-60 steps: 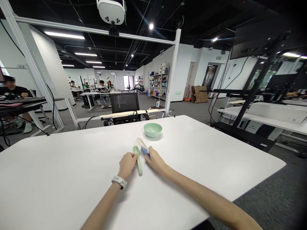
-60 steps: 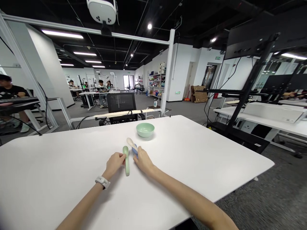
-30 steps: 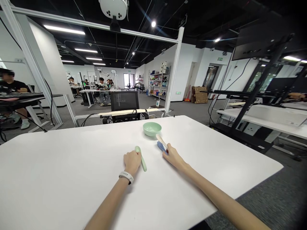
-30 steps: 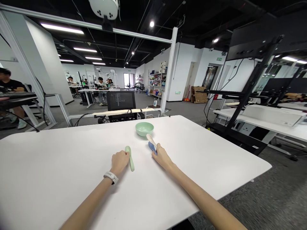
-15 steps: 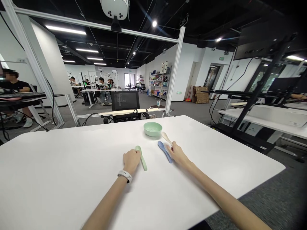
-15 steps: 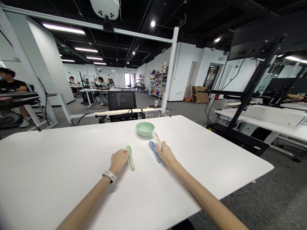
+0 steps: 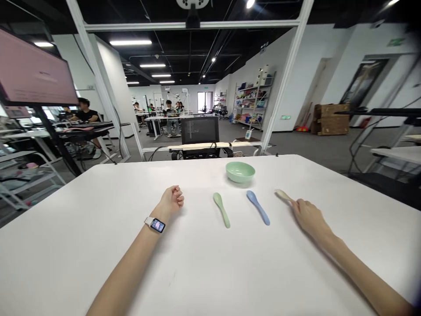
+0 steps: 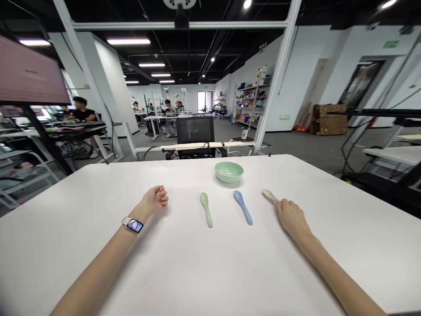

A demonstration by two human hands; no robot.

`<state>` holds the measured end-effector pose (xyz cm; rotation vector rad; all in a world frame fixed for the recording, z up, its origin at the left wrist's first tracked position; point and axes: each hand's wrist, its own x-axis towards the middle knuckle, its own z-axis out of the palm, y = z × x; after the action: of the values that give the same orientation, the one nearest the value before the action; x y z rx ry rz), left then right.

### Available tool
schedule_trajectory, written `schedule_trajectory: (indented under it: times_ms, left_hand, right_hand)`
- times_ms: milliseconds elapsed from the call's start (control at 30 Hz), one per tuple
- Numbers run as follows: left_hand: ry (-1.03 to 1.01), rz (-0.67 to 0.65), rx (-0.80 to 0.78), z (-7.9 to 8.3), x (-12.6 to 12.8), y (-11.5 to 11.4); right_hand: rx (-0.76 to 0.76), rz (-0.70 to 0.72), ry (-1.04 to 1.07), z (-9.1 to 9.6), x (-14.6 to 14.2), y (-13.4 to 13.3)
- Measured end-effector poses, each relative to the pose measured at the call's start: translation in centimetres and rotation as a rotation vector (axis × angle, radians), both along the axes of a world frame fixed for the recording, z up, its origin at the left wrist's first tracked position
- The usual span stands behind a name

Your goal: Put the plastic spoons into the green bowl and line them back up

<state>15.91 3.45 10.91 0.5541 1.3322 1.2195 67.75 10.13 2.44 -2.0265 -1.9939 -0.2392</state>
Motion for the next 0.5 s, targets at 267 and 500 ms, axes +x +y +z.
schedule_trajectory:
  times_ms: [267,500]
  left_hand:
    - [-0.315,0.132,-0.017,1.0,-2.8,-2.6]
    - [-0.193,0.196,-0.015,1.8,-2.1,-3.2]
  right_hand:
    - [-0.007,-0.022,-0.277,-0.9,0.7,0.0]
    - [0.050,-0.043,-0.302,-0.3,0.2,-0.6]
